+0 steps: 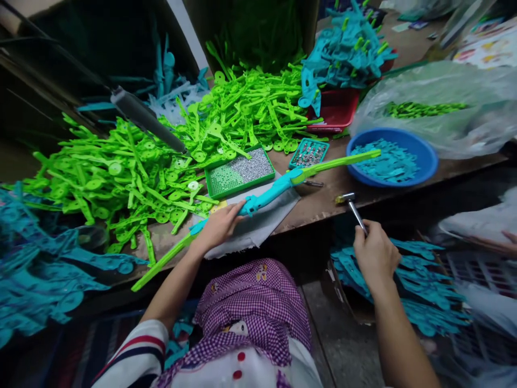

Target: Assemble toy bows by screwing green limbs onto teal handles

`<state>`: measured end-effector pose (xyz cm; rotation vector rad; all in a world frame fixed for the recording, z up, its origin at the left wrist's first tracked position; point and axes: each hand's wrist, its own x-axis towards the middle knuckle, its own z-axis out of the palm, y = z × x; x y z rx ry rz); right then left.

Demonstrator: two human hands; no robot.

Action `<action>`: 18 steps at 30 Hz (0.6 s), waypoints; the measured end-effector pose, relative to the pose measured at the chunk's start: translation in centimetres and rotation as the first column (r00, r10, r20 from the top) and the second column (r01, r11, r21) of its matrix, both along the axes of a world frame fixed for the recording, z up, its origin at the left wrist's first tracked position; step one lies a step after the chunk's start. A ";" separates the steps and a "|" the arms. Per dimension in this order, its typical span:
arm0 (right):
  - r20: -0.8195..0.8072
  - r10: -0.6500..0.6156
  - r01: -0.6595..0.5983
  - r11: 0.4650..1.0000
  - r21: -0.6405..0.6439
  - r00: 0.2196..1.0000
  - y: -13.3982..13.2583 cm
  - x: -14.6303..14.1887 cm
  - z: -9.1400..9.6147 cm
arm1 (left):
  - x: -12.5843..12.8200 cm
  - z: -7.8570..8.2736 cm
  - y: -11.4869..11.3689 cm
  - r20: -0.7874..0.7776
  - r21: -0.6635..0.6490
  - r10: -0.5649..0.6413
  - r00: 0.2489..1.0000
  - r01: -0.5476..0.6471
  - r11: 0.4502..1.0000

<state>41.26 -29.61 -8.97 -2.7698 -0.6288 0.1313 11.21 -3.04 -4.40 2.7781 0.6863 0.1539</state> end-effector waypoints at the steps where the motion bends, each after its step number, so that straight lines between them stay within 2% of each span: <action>1: 0.025 0.026 -0.026 1.000 0.009 0.999 0.9 0.2 0.4 | -0.1 0.5 0.1 0.004 -0.021 -0.004 1.000 0.004 1.000; 6: 0.095 0.099 -0.100 0.995 0.014 0.991 5.1 1.1 1.6 | -0.7 2.1 0.5 0.035 -0.137 -0.005 0.999 0.010 0.990; 13: 0.089 0.020 -0.027 0.997 0.074 0.996 8.7 3.3 0.6 | -1.2 3.4 0.8 -0.006 -0.195 -0.022 1.000 0.020 0.981; 16: 0.150 0.124 -0.152 0.970 0.188 0.981 9.4 3.5 0.7 | -1.3 3.9 0.8 -0.016 -0.203 -0.038 0.999 0.034 0.979; 18: 0.124 0.228 -0.258 0.888 0.380 0.966 9.8 2.9 1.0 | -1.5 4.3 0.8 -0.007 -0.197 -0.048 0.999 0.046 0.979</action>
